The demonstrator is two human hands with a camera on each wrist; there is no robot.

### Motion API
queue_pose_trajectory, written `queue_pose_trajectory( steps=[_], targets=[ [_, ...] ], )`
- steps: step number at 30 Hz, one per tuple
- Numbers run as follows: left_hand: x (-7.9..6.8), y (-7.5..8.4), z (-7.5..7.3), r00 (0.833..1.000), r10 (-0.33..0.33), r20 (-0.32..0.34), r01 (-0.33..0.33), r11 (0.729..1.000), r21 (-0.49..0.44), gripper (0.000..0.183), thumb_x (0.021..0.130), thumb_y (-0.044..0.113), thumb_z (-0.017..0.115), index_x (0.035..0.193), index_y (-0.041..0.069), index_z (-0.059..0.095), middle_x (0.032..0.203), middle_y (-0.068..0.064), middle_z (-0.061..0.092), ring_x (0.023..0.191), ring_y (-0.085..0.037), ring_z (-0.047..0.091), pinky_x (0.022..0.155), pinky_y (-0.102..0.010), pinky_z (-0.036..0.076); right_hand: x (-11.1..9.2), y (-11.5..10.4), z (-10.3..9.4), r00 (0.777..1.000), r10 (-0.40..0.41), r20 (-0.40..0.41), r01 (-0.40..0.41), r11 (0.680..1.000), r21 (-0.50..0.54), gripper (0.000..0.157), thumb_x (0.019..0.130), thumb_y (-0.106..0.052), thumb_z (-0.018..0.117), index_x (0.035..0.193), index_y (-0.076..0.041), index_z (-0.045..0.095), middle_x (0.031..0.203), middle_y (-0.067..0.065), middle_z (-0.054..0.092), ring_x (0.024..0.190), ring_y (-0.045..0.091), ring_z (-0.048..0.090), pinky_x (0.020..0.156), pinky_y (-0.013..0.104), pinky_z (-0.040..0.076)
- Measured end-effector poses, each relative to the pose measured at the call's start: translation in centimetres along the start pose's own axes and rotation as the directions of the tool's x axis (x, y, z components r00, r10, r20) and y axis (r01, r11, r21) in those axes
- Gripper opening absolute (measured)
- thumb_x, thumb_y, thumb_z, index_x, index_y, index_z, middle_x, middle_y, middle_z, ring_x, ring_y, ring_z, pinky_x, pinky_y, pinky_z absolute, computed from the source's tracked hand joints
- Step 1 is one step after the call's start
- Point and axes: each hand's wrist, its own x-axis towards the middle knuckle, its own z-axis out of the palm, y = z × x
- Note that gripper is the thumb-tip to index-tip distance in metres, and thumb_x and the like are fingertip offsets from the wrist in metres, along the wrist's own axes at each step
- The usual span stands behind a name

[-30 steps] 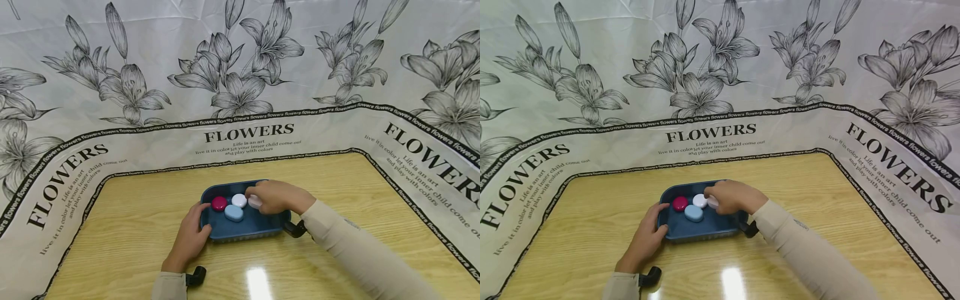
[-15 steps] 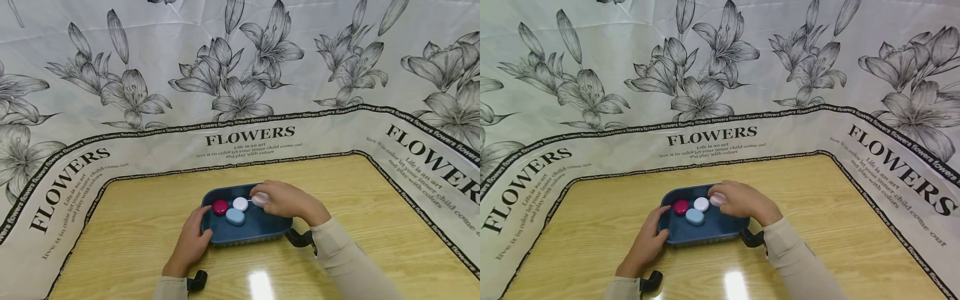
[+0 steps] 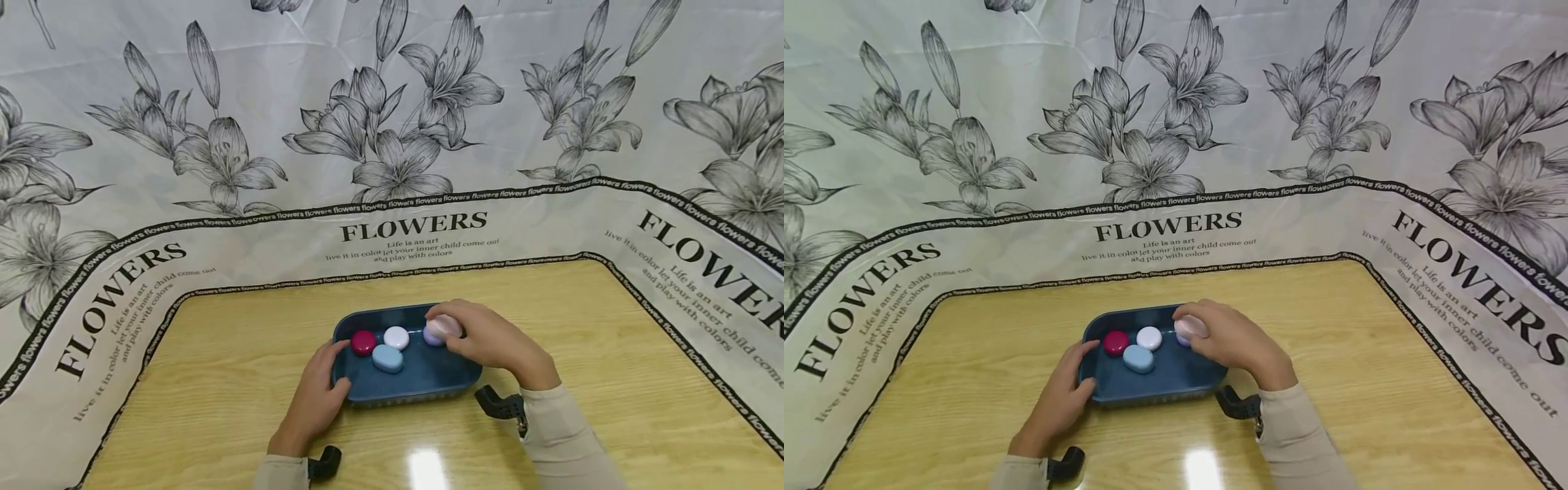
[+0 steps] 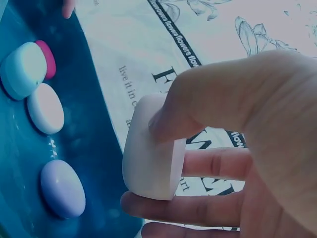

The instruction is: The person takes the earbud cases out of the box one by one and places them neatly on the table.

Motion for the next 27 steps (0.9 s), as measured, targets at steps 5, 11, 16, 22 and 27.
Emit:
queue_pose_trajectory(
  steps=[5, 11, 16, 22, 27],
  targets=[
    [-0.1, 0.0, 0.0, 1.000, -0.001, 0.013, 0.001, 1.000, 0.006, 0.059, 0.086, 0.009, 0.059, 0.145, 0.015, 0.051, 0.155, -0.011, 0.039, 0.144, -0.031, 0.034, 0.115, -0.056, 0.028, -0.6, 0.1, -0.1, 1.000, 0.001, -0.021, -0.001, 1.000, 0.001, 0.038, 0.091, -0.006, 0.067, 0.127, -0.016, 0.065, 0.124, 0.003, 0.062, 0.105, 0.021, 0.060, 0.087, 0.045, 0.051],
    [-0.1, 0.1, 0.6, 0.999, 0.031, 0.009, -0.031, 1.000, 0.002, 0.058, 0.087, 0.009, 0.059, 0.145, 0.012, 0.051, 0.154, -0.014, 0.040, 0.143, -0.035, 0.035, 0.114, -0.060, 0.029, -1.5, 0.6, 0.2, 0.997, 0.000, -0.079, -0.003, 0.999, -0.033, 0.037, 0.092, -0.010, 0.068, 0.127, -0.019, 0.066, 0.119, -0.001, 0.064, 0.100, 0.017, 0.060, 0.084, 0.043, 0.052],
    [0.1, 0.2, 0.8, 1.000, 0.019, 0.021, -0.019, 1.000, -0.006, 0.059, 0.087, 0.010, 0.058, 0.146, 0.013, 0.050, 0.155, -0.011, 0.039, 0.143, -0.032, 0.034, 0.114, -0.057, 0.030, -2.6, 1.6, 0.1, 0.978, 0.013, -0.208, -0.028, 0.997, -0.074, 0.039, 0.092, -0.014, 0.070, 0.130, -0.019, 0.066, 0.120, -0.002, 0.065, 0.092, 0.014, 0.060, 0.077, 0.039, 0.051],
    [0.2, 0.2, 0.3, 1.000, 0.000, 0.017, 0.000, 1.000, -0.005, 0.059, 0.088, 0.011, 0.059, 0.146, 0.017, 0.049, 0.156, -0.009, 0.038, 0.144, -0.028, 0.034, 0.115, -0.054, 0.030, -2.7, 1.9, -0.4, 0.959, 0.031, -0.282, -0.062, 0.993, -0.102, 0.043, 0.090, -0.013, 0.068, 0.132, -0.019, 0.065, 0.122, 0.002, 0.065, 0.088, 0.015, 0.059, 0.073, 0.036, 0.051],
    [0.0, 0.0, 0.0, 1.000, -0.024, 0.012, 0.024, 1.000, -0.015, 0.060, 0.088, 0.010, 0.060, 0.147, 0.016, 0.049, 0.156, -0.008, 0.038, 0.144, -0.028, 0.034, 0.115, -0.054, 0.030, -2.6, 2.0, -1.0, 0.960, 0.022, -0.281, -0.056, 0.992, -0.112, 0.042, 0.089, -0.010, 0.069, 0.130, -0.018, 0.066, 0.123, 0.002, 0.065, 0.087, 0.016, 0.058, 0.072, 0.036, 0.050]
  ],
)
